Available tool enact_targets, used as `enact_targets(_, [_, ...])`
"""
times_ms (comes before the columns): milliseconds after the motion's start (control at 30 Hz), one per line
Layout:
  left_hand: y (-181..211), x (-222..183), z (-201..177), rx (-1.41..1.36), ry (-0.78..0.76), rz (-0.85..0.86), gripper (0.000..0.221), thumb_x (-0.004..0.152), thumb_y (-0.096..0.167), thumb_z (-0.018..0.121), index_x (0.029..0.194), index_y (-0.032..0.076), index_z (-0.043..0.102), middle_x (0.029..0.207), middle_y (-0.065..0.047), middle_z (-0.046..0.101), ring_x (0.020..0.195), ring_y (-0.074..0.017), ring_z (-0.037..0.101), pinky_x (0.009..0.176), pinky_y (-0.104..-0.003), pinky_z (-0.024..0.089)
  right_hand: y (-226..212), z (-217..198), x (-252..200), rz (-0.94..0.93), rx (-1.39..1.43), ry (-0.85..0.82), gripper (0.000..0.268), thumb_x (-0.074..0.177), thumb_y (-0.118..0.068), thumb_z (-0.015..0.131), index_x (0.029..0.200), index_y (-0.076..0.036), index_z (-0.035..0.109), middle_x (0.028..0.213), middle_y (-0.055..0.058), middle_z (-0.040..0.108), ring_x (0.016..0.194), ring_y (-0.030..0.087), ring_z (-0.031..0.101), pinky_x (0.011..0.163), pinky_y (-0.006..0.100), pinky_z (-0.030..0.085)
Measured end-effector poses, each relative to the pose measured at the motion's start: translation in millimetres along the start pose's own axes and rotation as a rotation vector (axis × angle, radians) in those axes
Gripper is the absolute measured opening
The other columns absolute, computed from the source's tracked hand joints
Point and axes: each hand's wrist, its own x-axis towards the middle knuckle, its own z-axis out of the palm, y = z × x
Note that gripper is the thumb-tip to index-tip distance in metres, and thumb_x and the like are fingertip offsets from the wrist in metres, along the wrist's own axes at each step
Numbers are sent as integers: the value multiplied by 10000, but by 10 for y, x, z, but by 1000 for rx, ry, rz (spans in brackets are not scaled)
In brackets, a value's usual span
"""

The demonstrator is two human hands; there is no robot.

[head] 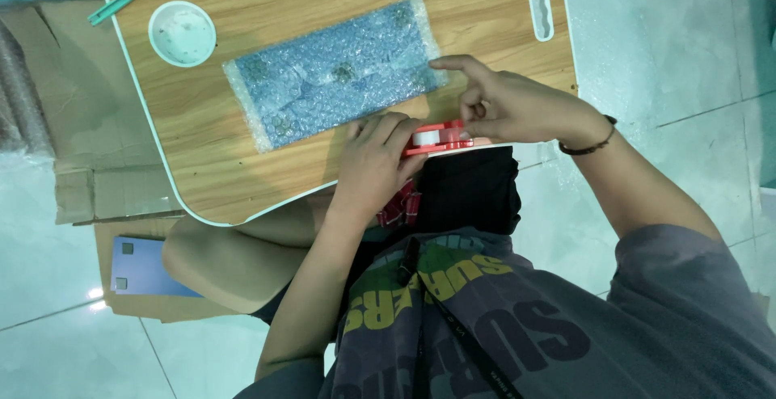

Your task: Wrapping a blue object in bubble wrap and securing it inside a cardboard box for shipping.

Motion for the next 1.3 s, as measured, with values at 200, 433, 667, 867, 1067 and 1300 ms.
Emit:
enact_targets(200, [-7,-5,-32,-20,-48,-4,427,911,393,748,1264,177,642,1114,-12,633,1018,-272,662,850,-396,438,460,-7,-112,-70,190,-14,839,883,52,648,1594,-115,234,712,83,631,781,295,656,817,405,490])
enact_targets(433, [-12,4,-11,-6,-36,-1,431,908,402,759,1257,176,646,1119,-12,639,1008,-272,669,866,-402,449,846,121,-15,-145,369,-39,856,861,112,613,1584,-96,204,687,62,526,733,249,606,781,386,481])
enact_targets(667, [-39,10,8,-43,-9,21,437,889,373,792,1244,162,649,1119,-21,642,1019,-287,675,885,-398,493,994,179,45,-257,355,-45,874,863,113,600,1608,-73,181,692,58,529,707,229,579,753,377,490])
enact_targets(867, [-13,6,-14,-126,-33,-34,428,881,326,803,1237,139,655,1113,-34,658,1041,-295,683,868,-381,555,1302,423,105,-463,301,69,839,896,47,645,1602,-37,201,733,56,542,820,254,618,941,431,500])
enact_targets(1067, [-23,25,-10,-139,-71,-52,440,880,341,800,1252,166,644,1117,-4,645,1064,-267,674,880,-376,585,1365,490,100,-523,258,168,801,897,80,630,1586,0,230,748,63,580,868,289,668,924,435,503])
enact_targets(1300, [-13,8,-20,-140,-59,-58,443,878,331,810,1244,142,646,1125,-17,644,1075,-274,675,872,-371,602,1528,691,36,-656,372,481,1333,586,1,988,1599,-63,123,1197,225,525,1137,387,610,998,520,523])
